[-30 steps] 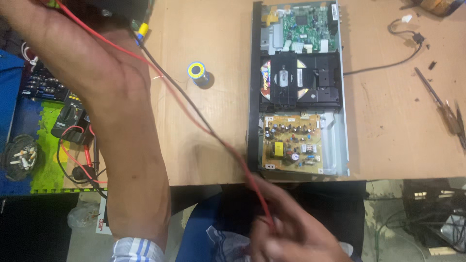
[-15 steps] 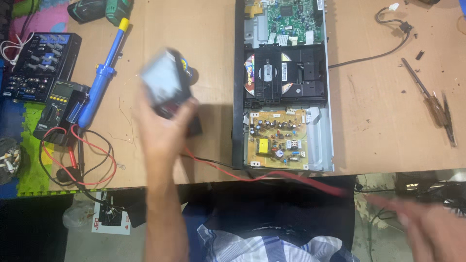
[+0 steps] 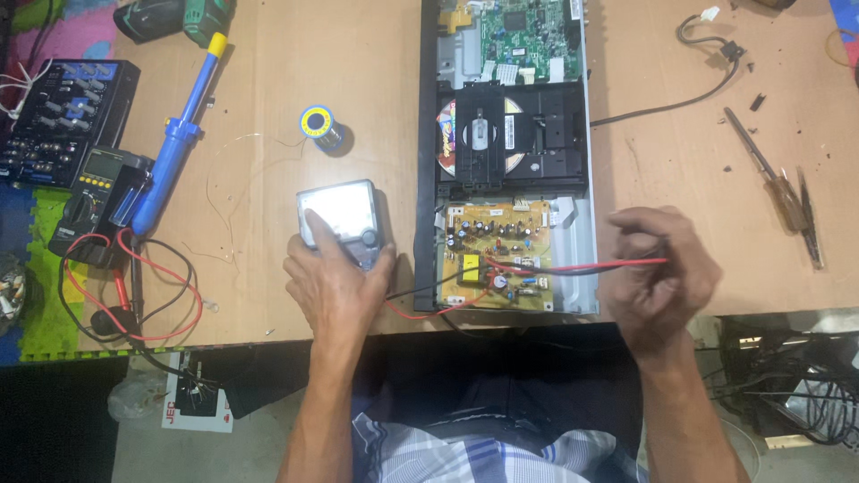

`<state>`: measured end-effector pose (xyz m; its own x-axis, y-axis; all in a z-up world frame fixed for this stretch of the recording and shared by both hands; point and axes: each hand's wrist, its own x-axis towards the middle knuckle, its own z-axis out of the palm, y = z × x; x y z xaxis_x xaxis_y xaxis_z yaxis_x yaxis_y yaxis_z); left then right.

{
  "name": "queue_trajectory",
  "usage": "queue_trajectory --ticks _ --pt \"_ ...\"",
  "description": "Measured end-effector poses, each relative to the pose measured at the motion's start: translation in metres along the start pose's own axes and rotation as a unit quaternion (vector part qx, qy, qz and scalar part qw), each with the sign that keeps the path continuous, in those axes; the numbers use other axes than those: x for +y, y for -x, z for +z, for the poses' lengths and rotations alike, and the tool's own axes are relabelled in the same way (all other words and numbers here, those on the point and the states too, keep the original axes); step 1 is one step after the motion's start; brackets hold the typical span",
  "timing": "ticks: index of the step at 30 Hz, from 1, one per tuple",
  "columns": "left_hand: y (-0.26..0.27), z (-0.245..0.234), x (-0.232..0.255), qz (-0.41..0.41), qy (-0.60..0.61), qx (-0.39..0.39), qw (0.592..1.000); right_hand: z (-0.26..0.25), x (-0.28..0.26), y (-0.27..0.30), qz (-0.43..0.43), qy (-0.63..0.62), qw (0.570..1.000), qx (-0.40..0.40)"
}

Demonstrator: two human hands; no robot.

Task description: The person uses a soldering iron and solder wire to work on a green circuit board held in hand. They then place the board into a device chassis and use a multimeter with probes to test connections on a yellow circuit board inside the device.

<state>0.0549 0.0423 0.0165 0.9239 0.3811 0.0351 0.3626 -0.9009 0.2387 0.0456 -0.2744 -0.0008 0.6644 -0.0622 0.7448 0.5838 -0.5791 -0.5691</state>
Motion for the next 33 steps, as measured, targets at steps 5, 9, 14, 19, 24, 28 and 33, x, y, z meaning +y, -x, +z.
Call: queue_trajectory --ticks 5,9,14,19,24,28,33 --pt "0.011 -0.027 0.028 0.060 0.118 0.060 0.989 0.026 -0.024 -0.005 -0.022 -0.125 0.992 0.021" --pt "0.019 -0.066 0.055 0.364 0.280 -0.100 0.883 0.029 -0.069 -0.011 -0.160 -0.020 0.986 -0.029" --pt "0.028 -0.052 0.065 0.535 0.322 -0.354 0.696 0.022 -0.089 0.009 -0.198 0.056 0.977 -0.051" --pt "0.044 -0.034 0.069 0.558 0.322 -0.202 0.738 0.014 -0.078 0.033 -0.083 0.098 0.990 -0.057" --pt "0.045 -0.020 0.071 0.553 0.343 -0.123 0.750 0.004 -0.079 0.014 -0.036 -0.010 0.994 -0.105" --pt "0.043 -0.011 0.076 0.527 0.307 -0.026 0.792 -0.005 -0.062 0.025 -0.018 -0.010 0.996 -0.087" --pt "0.015 0.012 0.081 0.342 0.412 -0.070 0.842 0.003 -0.023 0.027 -0.010 0.004 1.000 -0.003"
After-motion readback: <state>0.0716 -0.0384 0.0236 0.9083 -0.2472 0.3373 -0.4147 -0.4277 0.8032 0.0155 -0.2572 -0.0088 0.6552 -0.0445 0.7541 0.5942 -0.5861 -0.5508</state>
